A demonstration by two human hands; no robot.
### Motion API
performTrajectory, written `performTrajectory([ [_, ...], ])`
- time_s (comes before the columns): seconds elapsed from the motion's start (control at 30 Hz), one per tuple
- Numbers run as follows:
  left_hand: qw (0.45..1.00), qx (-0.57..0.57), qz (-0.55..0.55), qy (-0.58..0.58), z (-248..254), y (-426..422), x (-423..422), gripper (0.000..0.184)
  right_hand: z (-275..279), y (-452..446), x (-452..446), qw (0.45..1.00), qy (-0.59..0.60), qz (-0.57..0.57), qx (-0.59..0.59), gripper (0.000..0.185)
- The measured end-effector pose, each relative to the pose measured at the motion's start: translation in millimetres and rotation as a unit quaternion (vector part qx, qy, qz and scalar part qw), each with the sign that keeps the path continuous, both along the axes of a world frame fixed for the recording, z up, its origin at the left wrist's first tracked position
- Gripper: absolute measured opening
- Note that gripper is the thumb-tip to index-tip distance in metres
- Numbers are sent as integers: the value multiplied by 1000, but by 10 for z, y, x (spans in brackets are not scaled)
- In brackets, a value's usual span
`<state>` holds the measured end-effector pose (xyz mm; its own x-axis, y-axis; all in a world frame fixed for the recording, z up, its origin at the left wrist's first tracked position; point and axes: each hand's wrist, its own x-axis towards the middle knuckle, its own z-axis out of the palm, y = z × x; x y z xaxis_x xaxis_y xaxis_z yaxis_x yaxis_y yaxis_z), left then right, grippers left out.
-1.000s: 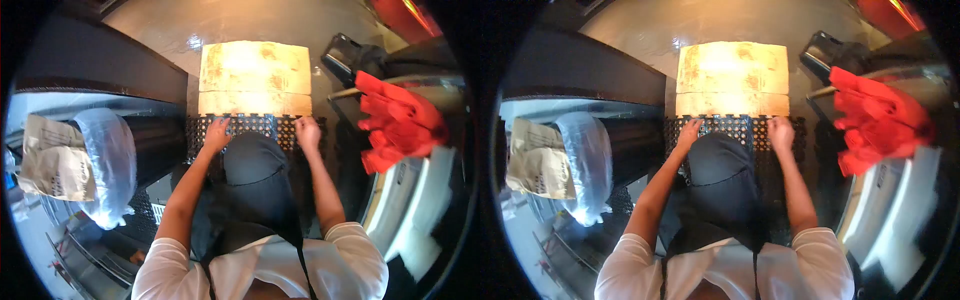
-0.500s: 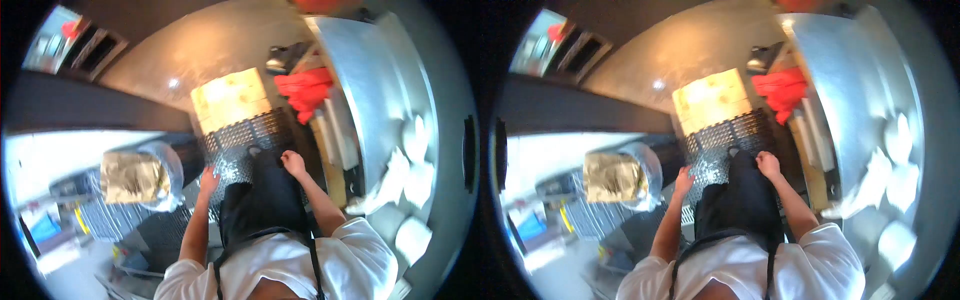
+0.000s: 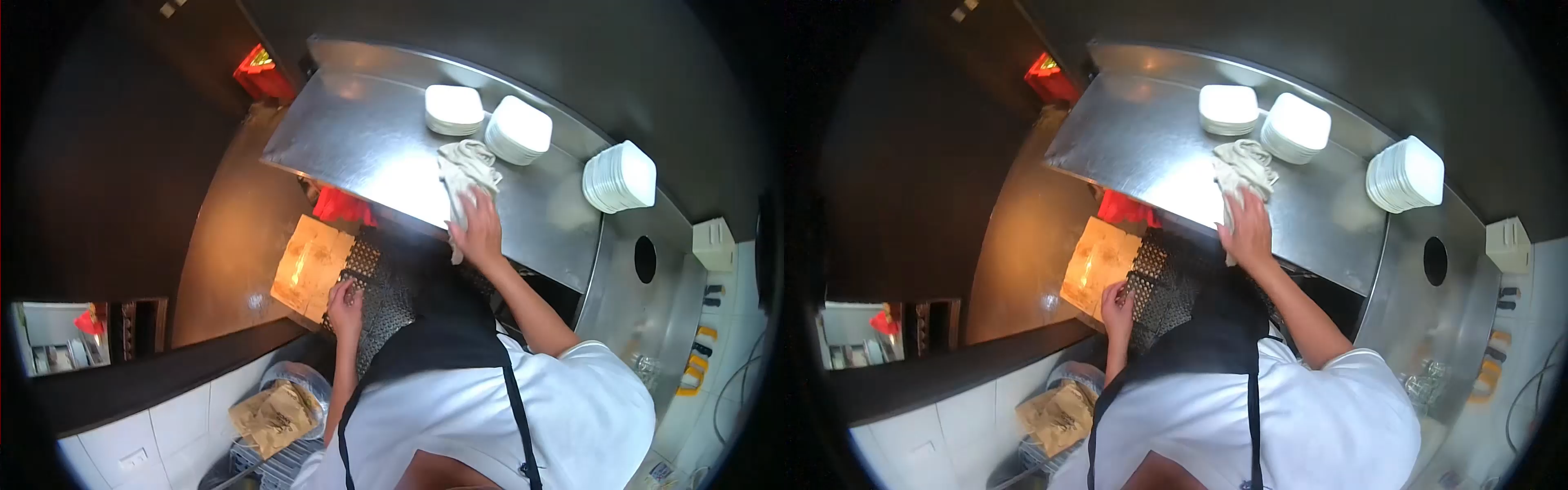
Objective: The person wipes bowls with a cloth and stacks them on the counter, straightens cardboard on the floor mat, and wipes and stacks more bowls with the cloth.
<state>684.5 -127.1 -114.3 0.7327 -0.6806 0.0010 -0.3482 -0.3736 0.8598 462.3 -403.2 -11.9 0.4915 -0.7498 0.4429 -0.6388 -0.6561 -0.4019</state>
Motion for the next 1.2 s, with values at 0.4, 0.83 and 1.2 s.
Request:
performTrajectory([
  [0.4, 810, -57, -90, 577, 639, -3450, -804, 55, 29, -806, 265, 851, -364, 86, 369, 10],
  [0.83, 936, -125, -317, 88, 2256, -3555, -105, 14, 1734, -1227, -192, 654, -553, 77, 510, 17],
  [1.2, 641, -118, -530, 543, 2543, -3718, 868, 33, 3163, -1819, 1050, 847, -358, 322, 224, 17],
])
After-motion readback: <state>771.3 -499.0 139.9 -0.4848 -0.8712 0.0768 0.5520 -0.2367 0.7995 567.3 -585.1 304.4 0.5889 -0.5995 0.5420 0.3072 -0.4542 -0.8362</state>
